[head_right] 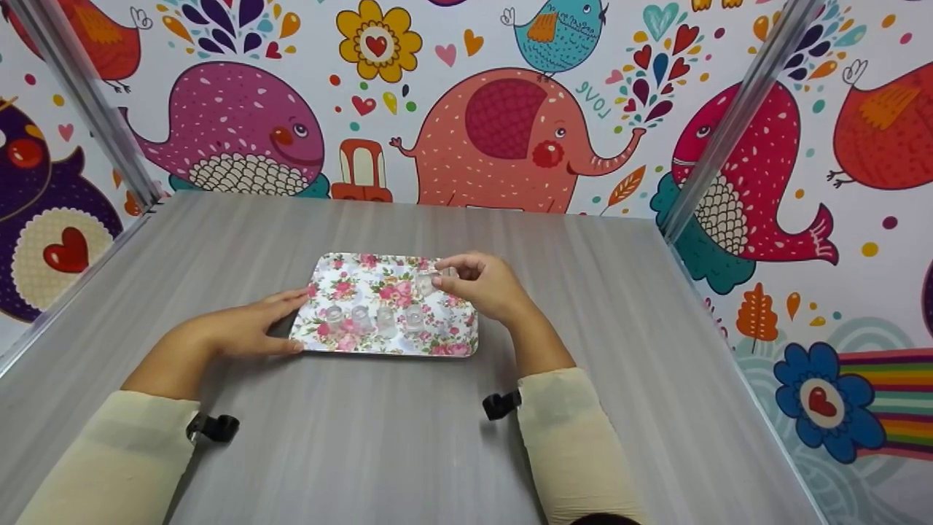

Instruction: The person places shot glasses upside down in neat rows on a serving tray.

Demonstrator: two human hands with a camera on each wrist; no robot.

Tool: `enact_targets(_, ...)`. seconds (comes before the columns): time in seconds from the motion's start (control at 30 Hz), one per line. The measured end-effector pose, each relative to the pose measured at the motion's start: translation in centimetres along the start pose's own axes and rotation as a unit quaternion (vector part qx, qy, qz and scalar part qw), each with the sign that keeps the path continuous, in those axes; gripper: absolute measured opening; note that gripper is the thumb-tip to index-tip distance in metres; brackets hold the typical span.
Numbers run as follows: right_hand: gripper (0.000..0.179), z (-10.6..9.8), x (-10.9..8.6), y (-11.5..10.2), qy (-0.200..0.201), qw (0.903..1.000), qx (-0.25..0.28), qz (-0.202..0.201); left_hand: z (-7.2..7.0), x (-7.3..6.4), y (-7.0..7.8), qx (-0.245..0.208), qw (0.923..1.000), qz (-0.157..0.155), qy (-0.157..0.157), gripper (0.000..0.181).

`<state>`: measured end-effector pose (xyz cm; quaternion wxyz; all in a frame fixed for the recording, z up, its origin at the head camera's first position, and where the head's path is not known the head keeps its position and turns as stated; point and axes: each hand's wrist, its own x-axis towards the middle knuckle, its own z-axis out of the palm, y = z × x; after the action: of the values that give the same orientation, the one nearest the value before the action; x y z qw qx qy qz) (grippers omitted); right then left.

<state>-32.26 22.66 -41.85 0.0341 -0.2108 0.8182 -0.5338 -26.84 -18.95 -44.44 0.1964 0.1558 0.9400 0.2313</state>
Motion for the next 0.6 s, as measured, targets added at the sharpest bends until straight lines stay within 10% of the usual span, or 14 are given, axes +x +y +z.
enact_targets(0.6, 0.034, 0.98, 0.17, 0.87, -0.128, 0.9821, -0.126, 0.056, 0.00, 0.07, -0.11, -0.001, 0.9999, 0.011, 0.000, 0.100)
